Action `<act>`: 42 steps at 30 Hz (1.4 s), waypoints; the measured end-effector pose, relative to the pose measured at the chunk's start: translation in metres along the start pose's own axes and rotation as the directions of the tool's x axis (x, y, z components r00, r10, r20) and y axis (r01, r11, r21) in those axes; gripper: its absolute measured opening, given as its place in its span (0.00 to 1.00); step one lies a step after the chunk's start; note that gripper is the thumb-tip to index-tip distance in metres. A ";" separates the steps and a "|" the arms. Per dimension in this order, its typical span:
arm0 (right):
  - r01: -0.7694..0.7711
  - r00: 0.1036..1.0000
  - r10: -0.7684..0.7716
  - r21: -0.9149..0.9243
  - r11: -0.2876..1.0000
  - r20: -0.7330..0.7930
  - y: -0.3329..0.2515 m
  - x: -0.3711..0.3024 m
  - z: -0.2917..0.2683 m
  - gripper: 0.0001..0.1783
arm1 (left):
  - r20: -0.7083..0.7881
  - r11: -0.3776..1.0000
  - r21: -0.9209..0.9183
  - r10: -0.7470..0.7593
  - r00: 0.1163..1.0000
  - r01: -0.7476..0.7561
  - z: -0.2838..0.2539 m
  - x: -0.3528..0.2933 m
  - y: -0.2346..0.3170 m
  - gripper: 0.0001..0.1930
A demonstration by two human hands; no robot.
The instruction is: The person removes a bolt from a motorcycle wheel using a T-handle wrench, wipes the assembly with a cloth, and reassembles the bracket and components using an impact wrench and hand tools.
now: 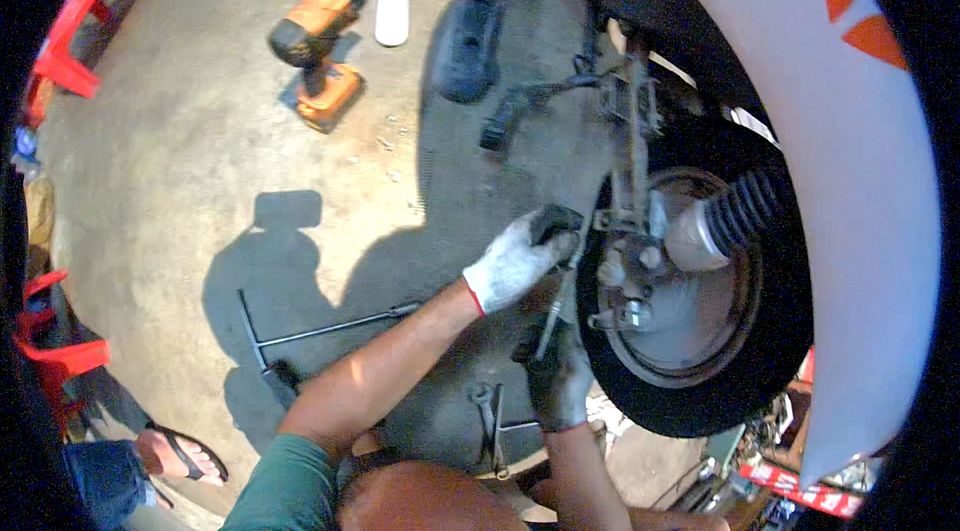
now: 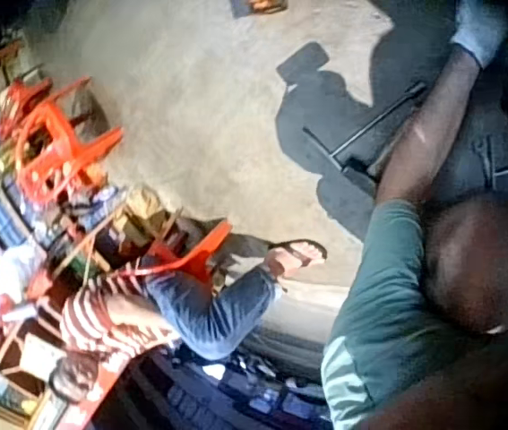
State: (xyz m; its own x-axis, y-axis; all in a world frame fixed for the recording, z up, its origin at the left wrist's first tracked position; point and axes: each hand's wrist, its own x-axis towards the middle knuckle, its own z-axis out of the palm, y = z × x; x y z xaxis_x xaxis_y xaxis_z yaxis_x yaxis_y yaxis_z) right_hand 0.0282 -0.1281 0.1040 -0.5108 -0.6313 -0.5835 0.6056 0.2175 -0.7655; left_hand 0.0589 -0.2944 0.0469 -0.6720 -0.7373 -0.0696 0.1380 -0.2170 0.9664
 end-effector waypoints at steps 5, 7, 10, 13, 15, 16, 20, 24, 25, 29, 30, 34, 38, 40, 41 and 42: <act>0.008 1.000 -0.010 0.053 0.999 0.029 0.022 -0.001 -0.042 0.30 | -0.536 0.993 -0.018 0.091 0.839 -0.120 -0.073 -0.035 -0.009 0.15; -0.017 0.998 0.014 0.054 0.998 0.062 0.034 -0.006 -0.067 0.28 | -0.603 0.844 0.531 0.442 0.664 -0.080 -0.129 -0.040 0.011 0.11; -0.085 0.991 0.087 -0.031 0.996 0.097 0.045 -0.012 -0.080 0.24 | -0.780 0.848 0.526 0.451 0.433 0.065 -0.199 -0.020 0.018 0.22; -0.106 0.992 0.094 -0.156 0.982 -0.083 0.054 -0.034 -0.066 0.21 | -0.684 0.761 0.646 0.544 0.485 0.058 -0.261 0.016 0.046 0.26; -0.071 0.997 0.060 -0.337 0.939 -0.045 0.052 -0.045 -0.060 0.21 | -0.581 0.804 0.584 0.511 0.634 -0.113 -0.295 0.042 0.045 0.23; -0.095 0.995 0.084 -0.259 0.961 -0.052 0.050 -0.046 -0.061 0.21 | -0.628 0.828 0.525 0.221 0.746 0.196 -0.300 0.051 0.055 0.18; -0.136 0.990 0.126 -0.196 0.971 -0.062 0.052 -0.056 -0.067 0.19 | -0.527 0.925 0.371 0.282 0.802 -0.082 -0.309 0.061 0.061 0.14; -0.181 0.983 0.170 -0.337 0.924 -0.062 0.048 -0.068 -0.064 0.17 | -0.559 0.957 0.267 0.248 0.792 -0.111 -0.285 0.039 0.069 0.14; -0.181 0.983 0.175 -0.385 0.905 -0.049 0.043 -0.071 -0.050 0.17 | -0.555 0.968 0.226 0.222 0.802 -0.111 -0.281 0.022 0.072 0.14; -0.139 0.959 0.229 -0.431 0.892 0.164 0.048 -0.081 -0.026 0.17 | -0.475 0.999 0.003 0.041 0.879 -0.045 -0.239 -0.054 0.050 0.19; -0.098 0.934 0.248 -0.482 0.870 0.258 0.044 -0.075 -0.006 0.18 | -0.539 0.995 0.092 0.020 0.842 0.035 -0.245 -0.080 0.043 0.18; 0.172 0.916 0.069 -0.543 0.822 0.395 0.025 -0.058 0.057 0.24 | -0.357 0.986 -0.115 -0.153 0.922 0.119 -0.207 -0.174 0.037 0.24; -0.081 0.890 -0.044 0.251 0.965 0.454 0.011 -0.033 0.110 0.26 | -0.261 0.894 -0.336 -0.390 0.883 0.295 -0.148 -0.214 0.048 0.16; -0.229 0.825 -0.047 0.410 0.883 0.562 0.006 -0.022 0.113 0.28 | -0.151 0.836 -0.369 -0.485 0.861 0.406 -0.137 -0.223 0.030 0.20; -0.260 0.859 -0.039 0.501 0.825 0.510 0.006 -0.022 0.118 0.26 | -0.090 0.838 -0.398 -0.441 0.893 0.374 -0.132 -0.220 0.018 0.21; -0.242 0.867 -0.050 0.505 0.829 0.496 0.006 -0.020 0.117 0.28 | -0.032 0.836 -0.428 -0.394 0.919 0.343 -0.127 -0.215 0.013 0.22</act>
State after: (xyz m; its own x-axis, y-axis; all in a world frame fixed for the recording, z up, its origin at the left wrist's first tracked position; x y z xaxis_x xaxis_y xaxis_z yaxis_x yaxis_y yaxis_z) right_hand 0.1134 -0.2012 0.1430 -0.1700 -0.9274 -0.3331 0.9333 -0.0429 -0.3566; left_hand 0.2977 -0.2194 0.0427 -0.6482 -0.6124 -0.4525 0.1962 -0.7086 0.6778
